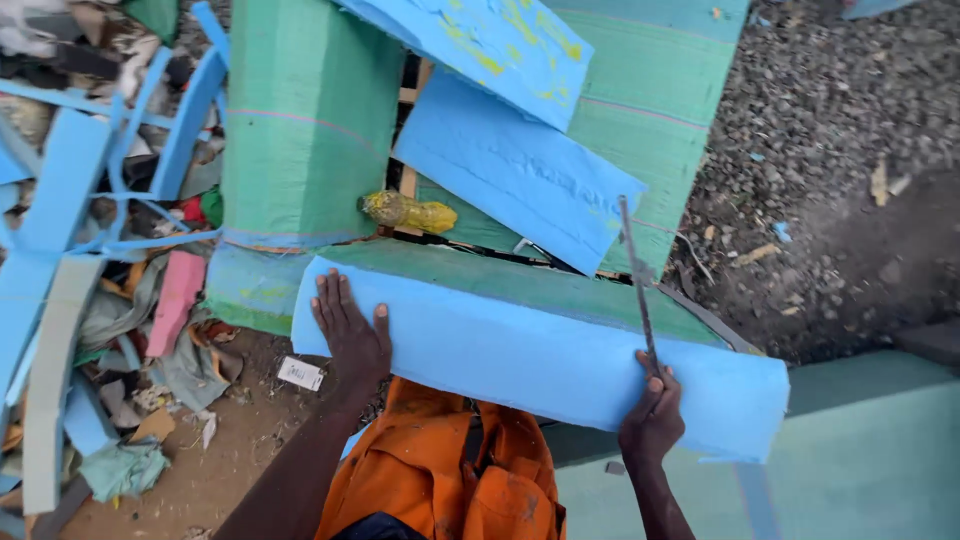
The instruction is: The person uses a long, thin metal blade to cut a large piece of light blue foam into strips. They then cut a smaller piece of dark grey foam on a wooden frame.
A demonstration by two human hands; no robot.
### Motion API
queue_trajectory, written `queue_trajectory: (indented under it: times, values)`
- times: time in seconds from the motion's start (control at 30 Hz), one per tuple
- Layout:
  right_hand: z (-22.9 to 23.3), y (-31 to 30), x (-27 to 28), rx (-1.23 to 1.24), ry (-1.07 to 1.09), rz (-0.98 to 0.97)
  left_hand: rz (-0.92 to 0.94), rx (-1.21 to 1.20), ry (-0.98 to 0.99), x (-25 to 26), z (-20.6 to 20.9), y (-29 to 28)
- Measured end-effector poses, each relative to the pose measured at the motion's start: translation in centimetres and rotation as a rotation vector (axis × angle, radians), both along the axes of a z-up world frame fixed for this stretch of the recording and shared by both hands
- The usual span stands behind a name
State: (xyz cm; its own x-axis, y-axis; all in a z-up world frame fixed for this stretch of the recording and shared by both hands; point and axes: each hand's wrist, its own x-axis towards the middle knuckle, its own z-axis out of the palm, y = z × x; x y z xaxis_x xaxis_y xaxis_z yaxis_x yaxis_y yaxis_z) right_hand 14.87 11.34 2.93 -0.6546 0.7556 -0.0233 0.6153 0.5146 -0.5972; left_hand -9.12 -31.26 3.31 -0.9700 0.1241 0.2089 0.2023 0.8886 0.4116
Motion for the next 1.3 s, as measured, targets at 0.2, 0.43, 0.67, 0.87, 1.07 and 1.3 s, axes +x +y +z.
queue_trajectory:
  times: [0.2,0.43,0.67,0.87,1.07,1.3]
  values:
    - [10.0,-1.1,-3.5,-0.308,0.326,-0.330,-0.139,-0.080,-0.095,0.1,2.3,-3.2]
    - [7.6,-7.8,-0.1,-0.512,0.453,-0.817,-0.197,-0.459,0.105,0.1,-1.3,-5.9]
    - [1.6,-2.9,-0.4,-0.388,0.317,-0.991,-0.539,-0.418,0.043,-4.5,-0.6,-4.7]
    - [-0.4,-6.9,-0.4,-0.216,0.307,-0.878,-0.715,-0.165,-0.403,-6.7,5.8,1.2]
    - [-2.1,-4.3,-0.9,-0.280,0.206,-0.989,-0.755,-0.139,-0.468,-7.1,6.3,5.1]
    - [2.2,-9.6,-1.8,-0.272,0.254,-0.887,-0.812,-0.118,-0.544,-4.7,7.4,7.5]
